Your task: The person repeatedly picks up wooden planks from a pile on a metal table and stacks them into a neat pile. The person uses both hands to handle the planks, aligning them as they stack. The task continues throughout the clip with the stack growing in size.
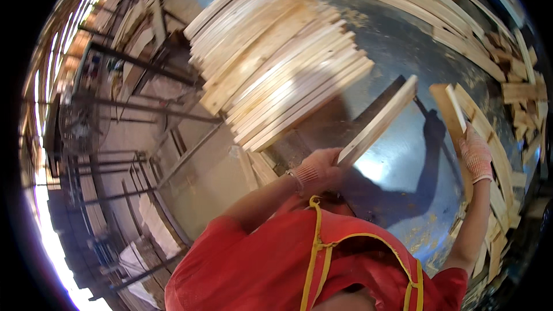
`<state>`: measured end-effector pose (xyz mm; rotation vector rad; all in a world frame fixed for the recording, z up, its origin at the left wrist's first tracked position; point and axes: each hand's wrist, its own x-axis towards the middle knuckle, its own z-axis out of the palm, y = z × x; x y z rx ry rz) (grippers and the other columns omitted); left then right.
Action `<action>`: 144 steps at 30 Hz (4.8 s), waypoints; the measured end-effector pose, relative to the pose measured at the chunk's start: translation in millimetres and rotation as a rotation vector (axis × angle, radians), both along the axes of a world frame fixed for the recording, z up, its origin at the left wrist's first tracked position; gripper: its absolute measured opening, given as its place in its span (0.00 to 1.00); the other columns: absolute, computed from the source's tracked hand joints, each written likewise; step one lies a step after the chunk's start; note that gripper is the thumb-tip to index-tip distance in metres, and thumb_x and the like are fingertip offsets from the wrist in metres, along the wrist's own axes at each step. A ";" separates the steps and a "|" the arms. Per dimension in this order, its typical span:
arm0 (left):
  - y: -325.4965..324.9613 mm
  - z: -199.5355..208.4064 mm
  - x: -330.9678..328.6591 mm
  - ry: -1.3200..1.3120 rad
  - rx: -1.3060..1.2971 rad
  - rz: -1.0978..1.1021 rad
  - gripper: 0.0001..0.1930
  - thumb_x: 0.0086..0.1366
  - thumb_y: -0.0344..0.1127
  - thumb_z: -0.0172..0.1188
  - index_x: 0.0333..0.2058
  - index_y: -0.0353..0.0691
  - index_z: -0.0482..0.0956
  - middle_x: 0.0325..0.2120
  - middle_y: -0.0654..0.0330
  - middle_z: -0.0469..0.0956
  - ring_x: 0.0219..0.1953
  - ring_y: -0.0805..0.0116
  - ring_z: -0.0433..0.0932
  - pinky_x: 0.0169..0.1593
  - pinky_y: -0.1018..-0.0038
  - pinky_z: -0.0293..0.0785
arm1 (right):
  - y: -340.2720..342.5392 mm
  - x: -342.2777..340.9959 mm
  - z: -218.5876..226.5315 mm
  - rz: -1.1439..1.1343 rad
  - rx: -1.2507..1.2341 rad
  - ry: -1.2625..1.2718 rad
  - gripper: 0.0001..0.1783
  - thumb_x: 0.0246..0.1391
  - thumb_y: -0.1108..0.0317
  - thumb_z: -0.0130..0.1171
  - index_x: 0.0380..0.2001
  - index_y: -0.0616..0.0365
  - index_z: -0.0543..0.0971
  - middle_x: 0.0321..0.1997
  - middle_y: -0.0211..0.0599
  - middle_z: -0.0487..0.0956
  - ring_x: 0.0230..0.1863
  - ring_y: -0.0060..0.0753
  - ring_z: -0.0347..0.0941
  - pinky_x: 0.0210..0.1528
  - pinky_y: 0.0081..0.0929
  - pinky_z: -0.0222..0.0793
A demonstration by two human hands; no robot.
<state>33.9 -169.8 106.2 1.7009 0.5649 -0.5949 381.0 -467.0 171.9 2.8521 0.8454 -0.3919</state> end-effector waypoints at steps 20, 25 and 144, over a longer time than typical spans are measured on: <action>218.1 -161.9 -194.2 -0.177 -0.605 1.432 0.22 0.72 0.58 0.67 0.51 0.48 0.84 0.45 0.62 0.86 0.44 0.64 0.85 0.47 0.61 0.83 | 276.4 -253.1 -156.5 -0.644 1.087 1.204 0.35 0.65 0.51 0.70 0.66 0.58 0.70 0.41 0.30 0.78 0.36 0.23 0.72 0.38 0.29 0.78; 226.9 -171.3 -227.4 -0.219 -0.614 1.132 0.29 0.73 0.66 0.62 0.56 0.47 0.82 0.45 0.64 0.86 0.40 0.66 0.84 0.44 0.69 0.79 | 281.9 -262.7 -166.5 -0.589 0.978 1.187 0.30 0.67 0.52 0.63 0.65 0.53 0.72 0.42 0.28 0.79 0.37 0.24 0.73 0.39 0.28 0.75; 236.4 -58.6 -183.8 0.021 0.285 0.067 0.24 0.67 0.54 0.60 0.35 0.34 0.85 0.36 0.43 0.86 0.40 0.41 0.85 0.43 0.55 0.79 | 254.3 -256.1 -136.1 -0.637 1.146 0.750 0.41 0.60 0.60 0.68 0.71 0.68 0.69 0.62 0.49 0.82 0.58 0.39 0.78 0.63 0.31 0.71</action>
